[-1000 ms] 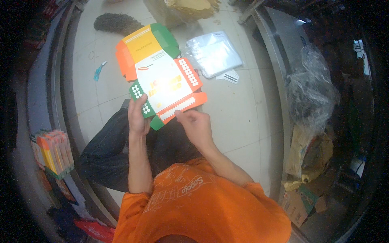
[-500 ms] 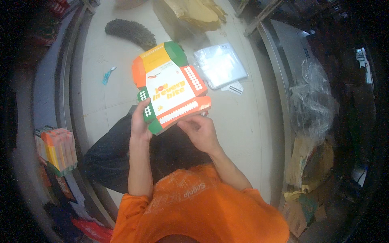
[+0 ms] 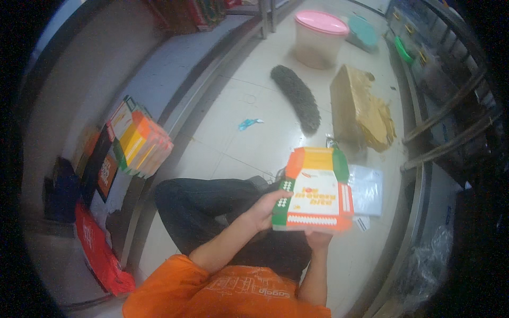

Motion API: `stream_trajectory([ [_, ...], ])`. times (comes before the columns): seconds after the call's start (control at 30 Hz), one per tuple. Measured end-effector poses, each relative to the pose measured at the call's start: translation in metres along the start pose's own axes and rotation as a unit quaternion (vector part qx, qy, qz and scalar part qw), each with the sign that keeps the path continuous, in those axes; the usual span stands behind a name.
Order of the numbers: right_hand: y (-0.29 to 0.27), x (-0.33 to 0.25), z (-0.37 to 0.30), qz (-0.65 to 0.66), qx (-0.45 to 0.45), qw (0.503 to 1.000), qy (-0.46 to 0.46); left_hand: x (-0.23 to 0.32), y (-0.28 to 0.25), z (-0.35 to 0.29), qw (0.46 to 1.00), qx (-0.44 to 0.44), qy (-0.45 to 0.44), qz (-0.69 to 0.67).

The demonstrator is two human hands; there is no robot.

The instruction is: The person sits on the floor and assembles flat-packed cardboard boxes. They fold the flaps of the boxes into shape and place the finished boxes into a pile. The person also handles a yellow package and a stack of white paper cutouts.

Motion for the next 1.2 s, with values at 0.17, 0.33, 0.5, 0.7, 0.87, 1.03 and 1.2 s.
stream_trajectory([
  [0.17,0.008,0.061,0.042,-0.021,-0.098,0.993,0.054,-0.008,0.007,-0.002,1.0,-0.004,0.0,-0.025],
  [0.33,-0.012,0.071,0.055,-0.08,-0.263,0.957,0.093,-0.014,-0.004,-0.016,0.99,0.056,0.128,-0.031],
  [0.5,-0.035,0.02,0.078,0.525,-0.273,0.773,0.23,-0.006,0.008,-0.032,0.965,0.073,0.251,0.006],
  [0.7,-0.025,-0.04,0.123,0.348,-0.358,0.849,0.172,0.016,0.046,-0.077,0.875,0.132,0.402,0.237],
  [0.87,0.047,-0.157,0.187,0.276,-0.435,0.857,0.024,0.087,0.078,-0.159,0.73,0.281,0.517,0.347],
  [1.03,0.19,-0.251,0.225,0.315,-0.49,0.8,-0.141,0.194,0.092,-0.249,0.605,0.46,0.507,0.406],
  [1.2,0.277,-0.278,0.214,0.135,-0.481,0.849,-0.171,0.246,0.047,-0.273,0.358,0.612,0.444,0.548],
])
Point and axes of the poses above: each hand's wrist, its own z-axis towards the middle knuckle, its own y-axis out of the palm, x = y × z, the point moved 2 cm from there along z, towards the middle knuckle, and after that the axes turned 10 degrees about -z, right-handed, at the moved point
